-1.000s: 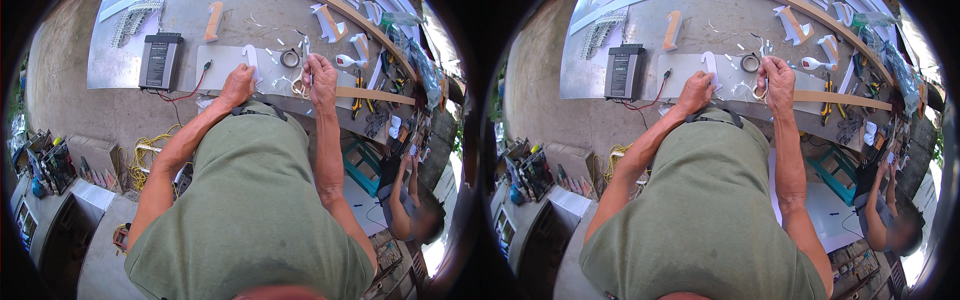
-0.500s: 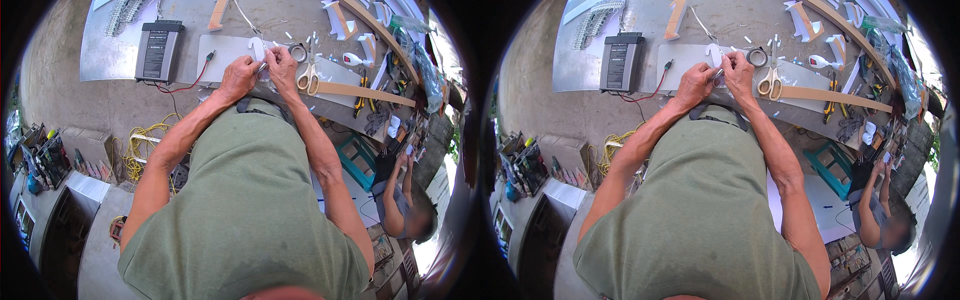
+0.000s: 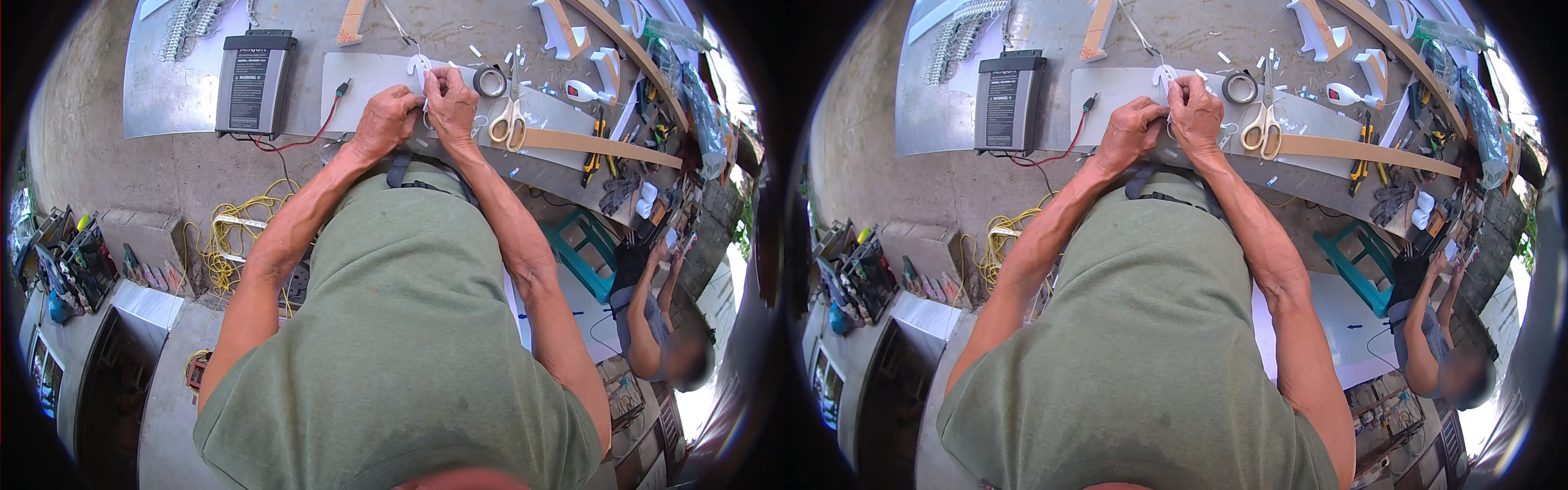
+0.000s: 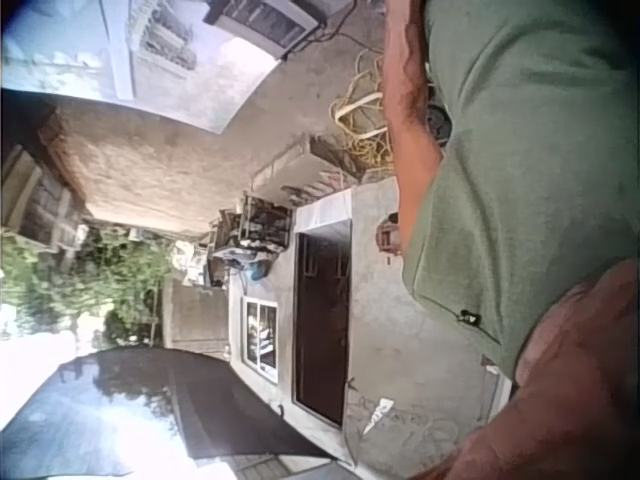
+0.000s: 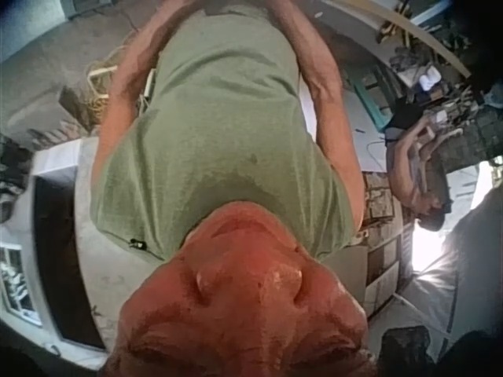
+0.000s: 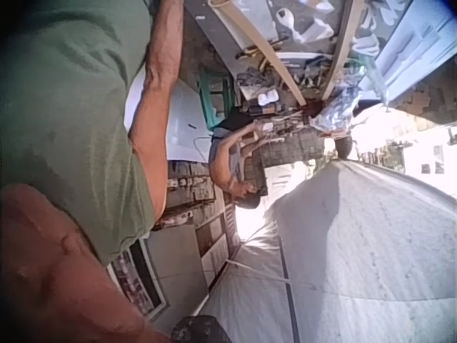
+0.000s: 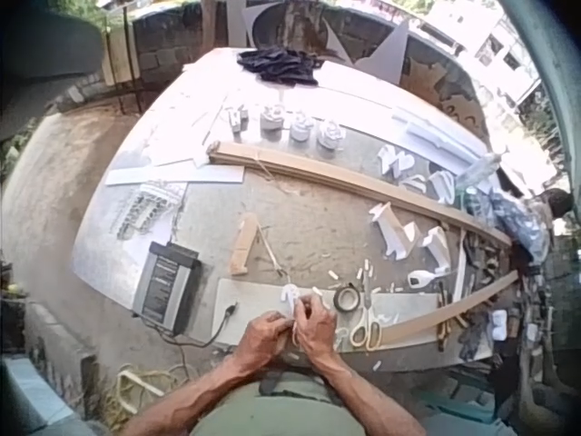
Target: Assembling and wiring LED channel letters for a sign.
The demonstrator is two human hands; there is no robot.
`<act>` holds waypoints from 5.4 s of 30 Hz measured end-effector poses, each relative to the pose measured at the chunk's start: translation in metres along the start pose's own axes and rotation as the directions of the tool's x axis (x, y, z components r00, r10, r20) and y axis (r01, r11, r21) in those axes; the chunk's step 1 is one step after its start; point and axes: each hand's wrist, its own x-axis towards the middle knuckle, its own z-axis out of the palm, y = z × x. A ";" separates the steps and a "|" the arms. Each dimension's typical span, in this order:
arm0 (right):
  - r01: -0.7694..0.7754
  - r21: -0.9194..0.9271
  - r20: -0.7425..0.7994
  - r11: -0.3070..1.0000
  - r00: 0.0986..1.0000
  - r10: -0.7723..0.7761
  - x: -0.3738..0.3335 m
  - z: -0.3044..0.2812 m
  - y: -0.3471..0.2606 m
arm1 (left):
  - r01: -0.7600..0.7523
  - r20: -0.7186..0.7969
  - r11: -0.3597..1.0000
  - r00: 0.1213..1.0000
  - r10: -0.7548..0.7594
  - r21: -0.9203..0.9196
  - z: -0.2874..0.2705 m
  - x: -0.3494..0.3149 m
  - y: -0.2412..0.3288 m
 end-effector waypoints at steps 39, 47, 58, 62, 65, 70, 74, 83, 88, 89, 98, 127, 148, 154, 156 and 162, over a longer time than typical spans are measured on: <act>0.110 -0.112 -0.104 0.988 0.987 -0.122 -0.001 0.008 0.002 | 0.451 0.159 0.893 0.881 -0.446 0.004 -0.029 0.081 -0.042; 0.114 -0.116 -0.106 0.987 0.986 -0.127 -0.001 0.008 0.002 | 0.449 0.191 0.888 0.884 -0.426 -0.098 -0.030 0.077 -0.048; 0.102 -0.106 -0.103 0.989 0.988 -0.113 -0.001 0.009 0.004 | 0.209 0.024 0.976 0.977 -0.210 0.065 -0.020 0.059 -0.038; 0.089 -0.099 -0.094 0.991 0.991 -0.098 -0.001 0.009 0.005 | 0.189 -0.050 0.980 0.981 -0.187 0.060 -0.017 0.051 -0.032; 0.084 -0.086 -0.079 0.993 0.993 -0.090 0.001 0.008 0.004 | 0.164 -0.102 0.985 0.982 -0.159 0.045 -0.016 0.050 -0.028; 0.117 -0.009 0.013 0.993 0.993 -0.117 0.012 -0.009 0.003 | 0.187 -0.107 0.982 0.976 -0.188 -0.020 -0.016 0.049 -0.022; 0.145 0.007 0.088 0.989 0.986 -0.145 0.024 -0.017 0.002 | 0.165 -0.114 0.986 0.980 -0.162 0.022 -0.014 0.049 -0.029; 0.263 0.000 0.118 0.965 0.958 -0.262 0.034 -0.019 0.007 | 0.131 -0.152 0.991 0.980 -0.125 0.028 -0.010 0.049 -0.033; 0.261 -0.007 0.158 0.965 0.954 -0.257 0.034 -0.021 0.007 | 0.134 -0.189 0.990 0.974 -0.126 0.031 -0.009 0.050 -0.034; 0.253 -0.001 0.154 0.967 0.956 -0.250 0.034 -0.021 0.007 | 0.138 -0.193 0.990 0.973 -0.131 0.028 -0.009 0.048 -0.033; 0.334 0.018 0.244 0.942 0.913 -0.328 0.049 -0.021 0.013 | 0.166 -0.245 0.979 0.960 -0.133 0.120 -0.008 0.045 -0.032; 0.016 -0.066 -0.084 0.998 0.996 -0.021 0.002 0.002 0.000 | 0.053 -0.272 0.965 0.962 0.020 0.257 0.005 0.019 -0.013; 0.040 -0.099 -0.169 0.994 0.984 -0.056 -0.004 0.012 -0.001 | 0.019 -0.240 0.949 0.969 0.061 0.314 0.007 0.016 -0.015; 0.068 -0.111 -0.188 0.992 0.978 -0.088 -0.004 0.013 0.000 | 0.014 -0.226 0.944 0.972 0.064 0.328 0.006 0.017 -0.015; 0.062 -0.116 -0.182 0.991 0.980 -0.083 -0.004 0.013 -0.001 | 0.010 -0.223 0.943 0.972 0.068 0.331 0.006 0.017 -0.015; 0.065 -0.141 -0.189 0.988 0.978 -0.092 -0.004 0.015 0.001 | 0.006 -0.219 0.945 0.973 0.069 0.327 0.005 0.018 -0.014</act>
